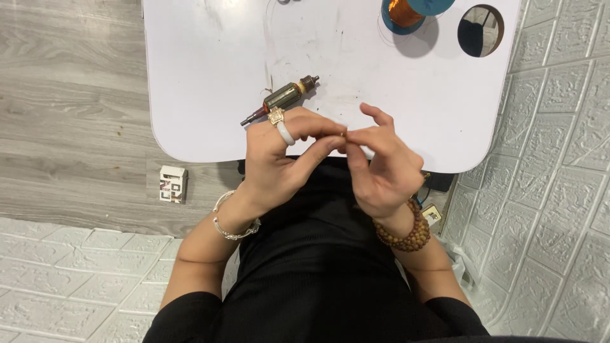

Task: Manual winding of copper wire onto a small electric motor armature, carefully threading the wire through the slots.

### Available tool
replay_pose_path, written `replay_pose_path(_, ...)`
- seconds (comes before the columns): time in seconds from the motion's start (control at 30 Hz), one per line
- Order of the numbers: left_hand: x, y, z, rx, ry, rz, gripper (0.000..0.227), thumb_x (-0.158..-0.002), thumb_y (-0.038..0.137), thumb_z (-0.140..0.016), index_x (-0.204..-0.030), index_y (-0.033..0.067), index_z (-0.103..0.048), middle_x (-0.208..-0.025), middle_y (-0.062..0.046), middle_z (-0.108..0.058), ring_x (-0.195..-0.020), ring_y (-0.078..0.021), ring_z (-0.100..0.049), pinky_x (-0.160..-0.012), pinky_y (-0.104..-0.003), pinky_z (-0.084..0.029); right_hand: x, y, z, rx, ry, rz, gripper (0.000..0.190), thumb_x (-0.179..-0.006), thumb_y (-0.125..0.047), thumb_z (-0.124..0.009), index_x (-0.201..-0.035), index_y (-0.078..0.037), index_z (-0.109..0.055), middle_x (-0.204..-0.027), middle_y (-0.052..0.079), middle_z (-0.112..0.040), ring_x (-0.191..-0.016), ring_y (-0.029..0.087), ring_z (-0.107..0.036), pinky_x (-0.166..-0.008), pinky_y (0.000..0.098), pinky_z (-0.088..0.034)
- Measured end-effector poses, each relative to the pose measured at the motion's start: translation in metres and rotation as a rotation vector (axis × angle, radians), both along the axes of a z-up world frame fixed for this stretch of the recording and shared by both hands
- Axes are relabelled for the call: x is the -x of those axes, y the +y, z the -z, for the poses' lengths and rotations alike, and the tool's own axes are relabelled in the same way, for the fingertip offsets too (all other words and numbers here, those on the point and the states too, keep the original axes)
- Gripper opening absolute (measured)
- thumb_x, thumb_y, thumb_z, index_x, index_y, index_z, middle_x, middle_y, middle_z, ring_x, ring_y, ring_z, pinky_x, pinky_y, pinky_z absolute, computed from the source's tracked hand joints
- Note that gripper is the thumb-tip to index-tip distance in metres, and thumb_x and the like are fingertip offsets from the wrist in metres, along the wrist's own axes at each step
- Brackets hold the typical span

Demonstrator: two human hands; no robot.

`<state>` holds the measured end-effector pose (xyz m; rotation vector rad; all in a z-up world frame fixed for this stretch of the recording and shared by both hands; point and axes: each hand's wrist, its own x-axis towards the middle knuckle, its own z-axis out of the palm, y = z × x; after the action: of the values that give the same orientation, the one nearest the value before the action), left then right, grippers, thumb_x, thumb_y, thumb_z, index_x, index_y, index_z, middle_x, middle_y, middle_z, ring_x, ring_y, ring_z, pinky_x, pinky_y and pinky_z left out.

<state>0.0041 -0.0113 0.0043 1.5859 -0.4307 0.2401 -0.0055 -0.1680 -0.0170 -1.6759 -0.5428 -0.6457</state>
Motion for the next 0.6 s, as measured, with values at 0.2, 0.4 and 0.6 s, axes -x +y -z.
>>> replay_pose_path(0.2, 0.002, -0.002, 0.004, -0.001, 0.022, -0.006, 0.017, -0.092, 0.005, -0.074, -0.109, 0.0076, -0.072, -0.088, -0.004, -0.074, -0.071, -0.0139, -0.068, -0.068, -0.025, -0.052, -0.001, -0.008, 0.004, -0.155, 0.132, -0.079, 0.007, -0.091, 0.009, -0.062, -0.093, 0.013, -0.067, -0.063, 0.016, -0.063, -0.052, 0.022, -0.062, -0.073, 0.0521, -0.06)
replay_pose_path(0.4, 0.001, -0.007, 0.004, -0.002, -0.052, -0.06, 0.014, -0.088, 0.0, -0.076, -0.1, 0.0073, -0.072, -0.086, -0.005, -0.072, -0.064, -0.0156, -0.066, -0.063, -0.027, -0.052, 0.002, -0.009, 0.008, -0.259, 0.19, -0.092, 0.008, -0.093, 0.009, -0.059, -0.094, 0.015, -0.064, -0.063, 0.016, -0.062, -0.053, 0.02, -0.063, -0.069, 0.0413, -0.058)
replay_pose_path(0.6, 0.001, -0.013, -0.001, -0.003, -0.086, -0.071, 0.011, -0.088, -0.002, -0.074, -0.096, 0.004, -0.071, -0.084, -0.008, -0.071, -0.061, -0.0195, -0.065, -0.06, -0.03, -0.055, 0.001, -0.009, 0.014, -0.264, 0.15, -0.115, 0.01, -0.091, 0.012, -0.06, -0.098, 0.018, -0.063, -0.062, 0.019, -0.062, -0.052, 0.023, -0.061, -0.064, 0.0413, -0.057)
